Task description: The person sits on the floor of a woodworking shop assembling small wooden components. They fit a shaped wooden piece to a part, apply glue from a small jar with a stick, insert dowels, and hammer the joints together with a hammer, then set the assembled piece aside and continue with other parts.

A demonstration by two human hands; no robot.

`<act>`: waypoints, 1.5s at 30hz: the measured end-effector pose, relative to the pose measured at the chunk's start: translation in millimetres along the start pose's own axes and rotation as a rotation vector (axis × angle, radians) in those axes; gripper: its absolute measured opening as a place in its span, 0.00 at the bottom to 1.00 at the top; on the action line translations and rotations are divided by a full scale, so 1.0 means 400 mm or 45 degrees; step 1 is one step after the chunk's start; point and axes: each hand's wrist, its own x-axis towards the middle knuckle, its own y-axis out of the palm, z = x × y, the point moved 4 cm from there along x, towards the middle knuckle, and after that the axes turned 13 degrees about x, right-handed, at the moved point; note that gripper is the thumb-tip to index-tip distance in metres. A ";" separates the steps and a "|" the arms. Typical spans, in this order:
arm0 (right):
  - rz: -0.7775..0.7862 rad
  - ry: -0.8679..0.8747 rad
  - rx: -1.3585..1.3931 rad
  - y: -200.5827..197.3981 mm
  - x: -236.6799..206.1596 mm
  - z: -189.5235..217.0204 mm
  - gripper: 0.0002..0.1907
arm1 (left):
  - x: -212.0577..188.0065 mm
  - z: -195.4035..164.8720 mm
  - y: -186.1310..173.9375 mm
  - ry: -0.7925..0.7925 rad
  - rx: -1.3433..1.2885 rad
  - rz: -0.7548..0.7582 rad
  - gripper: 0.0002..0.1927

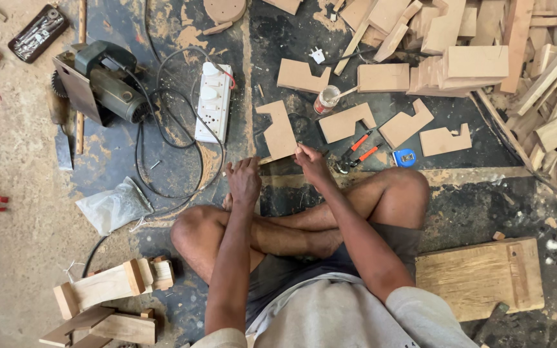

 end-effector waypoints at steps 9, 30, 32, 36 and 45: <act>-0.222 -0.834 -0.615 -0.020 -0.039 0.074 0.32 | -0.040 0.002 -0.024 0.103 -0.462 0.024 0.19; -0.291 -0.583 -0.331 -0.013 -0.090 0.071 0.27 | -0.132 0.006 -0.004 -0.175 -0.858 0.478 0.22; -0.300 -0.503 -0.271 -0.015 -0.087 0.068 0.28 | -0.136 0.010 -0.003 -0.176 -0.884 0.435 0.22; -0.285 -0.487 0.257 -0.019 -0.101 0.047 0.27 | -0.129 0.019 -0.015 -0.166 -1.010 0.311 0.21; 0.080 -0.128 -0.203 0.022 -0.115 -0.019 0.21 | -0.117 0.030 0.015 -0.428 -1.431 0.388 0.22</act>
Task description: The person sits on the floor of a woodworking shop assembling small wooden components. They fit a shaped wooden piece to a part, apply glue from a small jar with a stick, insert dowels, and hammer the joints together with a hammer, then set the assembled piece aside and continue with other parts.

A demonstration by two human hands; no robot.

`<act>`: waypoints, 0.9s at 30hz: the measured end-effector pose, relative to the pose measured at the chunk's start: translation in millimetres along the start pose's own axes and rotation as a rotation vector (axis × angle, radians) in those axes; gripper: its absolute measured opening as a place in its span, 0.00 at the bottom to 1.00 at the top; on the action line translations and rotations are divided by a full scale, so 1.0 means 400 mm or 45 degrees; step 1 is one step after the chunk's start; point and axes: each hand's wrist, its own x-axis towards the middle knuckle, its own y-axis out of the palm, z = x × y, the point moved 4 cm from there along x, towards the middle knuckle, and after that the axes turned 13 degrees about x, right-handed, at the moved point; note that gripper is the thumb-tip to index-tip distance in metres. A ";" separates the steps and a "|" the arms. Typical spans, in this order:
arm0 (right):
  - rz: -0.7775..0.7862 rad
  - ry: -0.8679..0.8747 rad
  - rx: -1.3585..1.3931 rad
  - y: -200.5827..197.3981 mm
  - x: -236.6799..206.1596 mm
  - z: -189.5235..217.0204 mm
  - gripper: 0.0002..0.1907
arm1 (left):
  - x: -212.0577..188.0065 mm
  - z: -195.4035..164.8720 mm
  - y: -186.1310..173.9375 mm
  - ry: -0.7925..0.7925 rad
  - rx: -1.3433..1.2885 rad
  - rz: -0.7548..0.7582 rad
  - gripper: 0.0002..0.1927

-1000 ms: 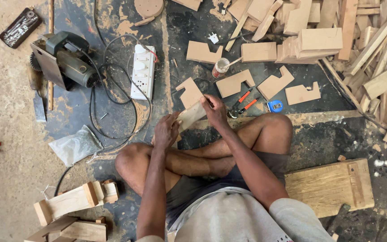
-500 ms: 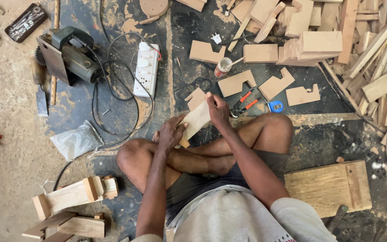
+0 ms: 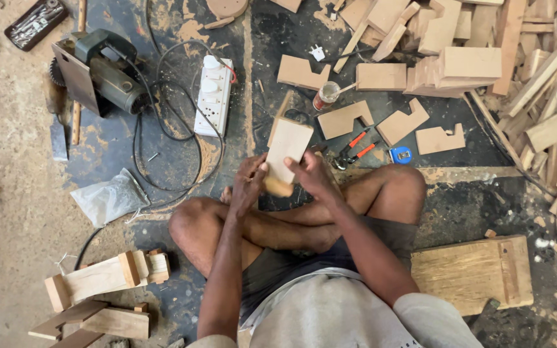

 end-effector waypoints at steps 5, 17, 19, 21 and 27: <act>0.140 -0.497 -1.017 -0.019 0.094 0.119 0.13 | 0.019 0.030 -0.074 0.025 0.054 -0.597 0.22; 0.380 -0.988 -1.729 0.089 0.152 0.075 0.17 | 0.052 -0.031 -0.019 0.406 1.055 -0.521 0.16; 0.387 -0.936 -1.688 0.082 0.154 0.066 0.18 | 0.068 -0.017 -0.008 0.332 1.030 -0.495 0.12; 0.389 -0.868 -1.683 0.070 0.159 0.058 0.21 | 0.081 -0.012 0.000 0.274 1.008 -0.476 0.12; -0.082 -0.633 -1.189 -0.024 0.110 0.033 0.35 | 0.098 -0.017 0.016 0.283 0.805 -0.422 0.11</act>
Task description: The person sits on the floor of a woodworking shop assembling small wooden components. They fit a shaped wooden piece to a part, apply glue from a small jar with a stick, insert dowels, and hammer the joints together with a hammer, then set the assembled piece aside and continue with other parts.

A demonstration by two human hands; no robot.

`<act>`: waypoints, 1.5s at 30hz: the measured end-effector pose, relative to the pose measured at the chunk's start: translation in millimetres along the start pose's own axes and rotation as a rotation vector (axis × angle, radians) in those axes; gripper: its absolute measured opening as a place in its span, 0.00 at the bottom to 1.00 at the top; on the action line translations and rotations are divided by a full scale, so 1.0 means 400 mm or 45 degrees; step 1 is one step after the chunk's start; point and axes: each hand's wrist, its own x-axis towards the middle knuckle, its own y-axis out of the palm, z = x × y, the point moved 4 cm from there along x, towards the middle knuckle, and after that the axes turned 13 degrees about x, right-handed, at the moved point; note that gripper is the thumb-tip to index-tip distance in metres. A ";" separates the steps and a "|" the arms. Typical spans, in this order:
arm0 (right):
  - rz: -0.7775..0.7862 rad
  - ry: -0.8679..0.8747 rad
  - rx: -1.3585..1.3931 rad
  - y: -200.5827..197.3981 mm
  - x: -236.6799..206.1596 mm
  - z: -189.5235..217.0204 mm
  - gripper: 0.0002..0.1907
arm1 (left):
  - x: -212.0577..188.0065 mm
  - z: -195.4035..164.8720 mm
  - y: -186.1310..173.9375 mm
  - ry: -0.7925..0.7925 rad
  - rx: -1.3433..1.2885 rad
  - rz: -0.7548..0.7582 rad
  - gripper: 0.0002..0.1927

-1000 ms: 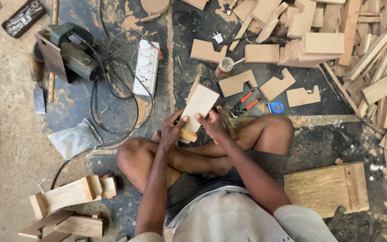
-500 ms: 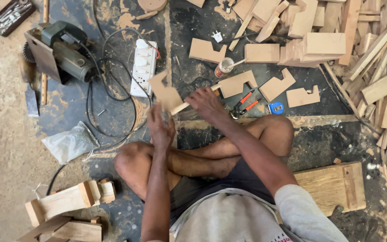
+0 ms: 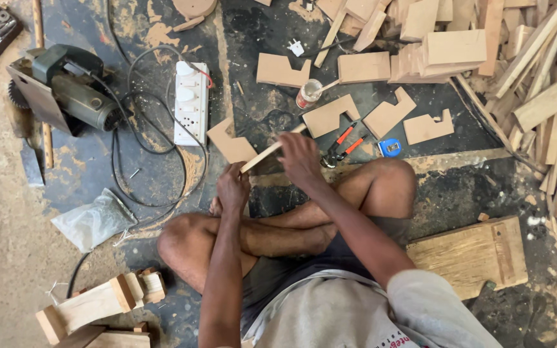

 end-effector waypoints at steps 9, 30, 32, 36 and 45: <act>0.042 0.355 -0.175 -0.015 -0.173 -0.056 0.47 | 0.022 -0.016 0.036 0.074 -0.100 0.017 0.12; 0.377 0.611 0.239 -0.078 -0.206 -0.063 0.21 | 0.031 0.000 0.064 -0.063 -0.069 0.180 0.13; 0.095 0.673 0.417 -0.129 -0.156 -0.090 0.18 | 0.030 -0.010 0.052 0.037 -0.066 0.109 0.19; -0.466 0.529 0.663 -0.227 0.005 -0.169 0.23 | 0.024 -0.027 0.032 0.116 0.000 0.061 0.32; -0.558 0.267 0.926 -0.267 0.234 -0.241 0.17 | 0.033 -0.052 -0.001 0.129 0.053 -0.032 0.36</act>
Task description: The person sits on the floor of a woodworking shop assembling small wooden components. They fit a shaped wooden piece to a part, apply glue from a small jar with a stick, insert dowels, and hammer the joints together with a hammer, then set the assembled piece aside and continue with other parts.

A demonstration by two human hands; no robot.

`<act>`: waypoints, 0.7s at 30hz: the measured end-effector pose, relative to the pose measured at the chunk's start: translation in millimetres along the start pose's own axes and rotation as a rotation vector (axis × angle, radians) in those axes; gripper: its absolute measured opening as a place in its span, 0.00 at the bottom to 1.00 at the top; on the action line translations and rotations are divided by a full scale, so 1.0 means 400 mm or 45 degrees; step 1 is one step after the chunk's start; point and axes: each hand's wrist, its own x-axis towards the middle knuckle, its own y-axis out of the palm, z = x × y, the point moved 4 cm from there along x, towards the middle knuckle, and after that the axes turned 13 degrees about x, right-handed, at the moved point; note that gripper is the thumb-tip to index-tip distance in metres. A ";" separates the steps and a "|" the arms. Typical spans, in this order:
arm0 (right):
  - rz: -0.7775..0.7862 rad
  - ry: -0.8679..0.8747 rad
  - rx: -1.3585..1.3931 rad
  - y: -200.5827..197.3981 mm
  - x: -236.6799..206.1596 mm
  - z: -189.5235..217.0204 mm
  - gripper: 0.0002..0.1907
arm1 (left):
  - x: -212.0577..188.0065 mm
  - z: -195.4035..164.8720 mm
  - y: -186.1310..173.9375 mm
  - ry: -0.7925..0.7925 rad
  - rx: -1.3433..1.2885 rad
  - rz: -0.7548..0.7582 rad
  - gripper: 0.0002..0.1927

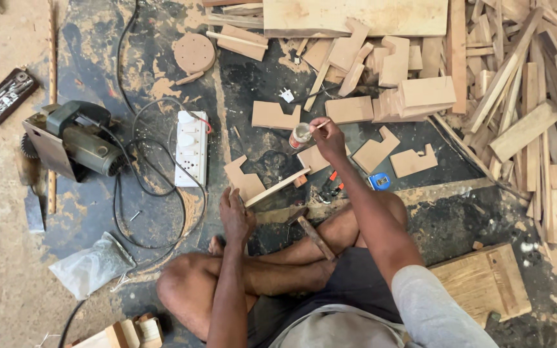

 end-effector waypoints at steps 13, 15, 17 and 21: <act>-0.030 -0.314 -0.251 -0.035 -0.038 -0.027 0.06 | 0.006 0.012 0.043 -0.130 -0.010 0.199 0.32; 0.011 -0.453 -0.257 -0.037 -0.045 -0.026 0.06 | 0.008 0.013 0.048 -0.138 0.012 0.220 0.31; 0.007 -0.501 -0.273 -0.042 -0.053 -0.025 0.06 | 0.011 0.010 0.050 -0.116 0.024 0.212 0.31; -0.098 -0.394 -0.234 -0.056 -0.052 -0.016 0.06 | 0.015 0.004 0.047 -0.119 0.016 0.214 0.32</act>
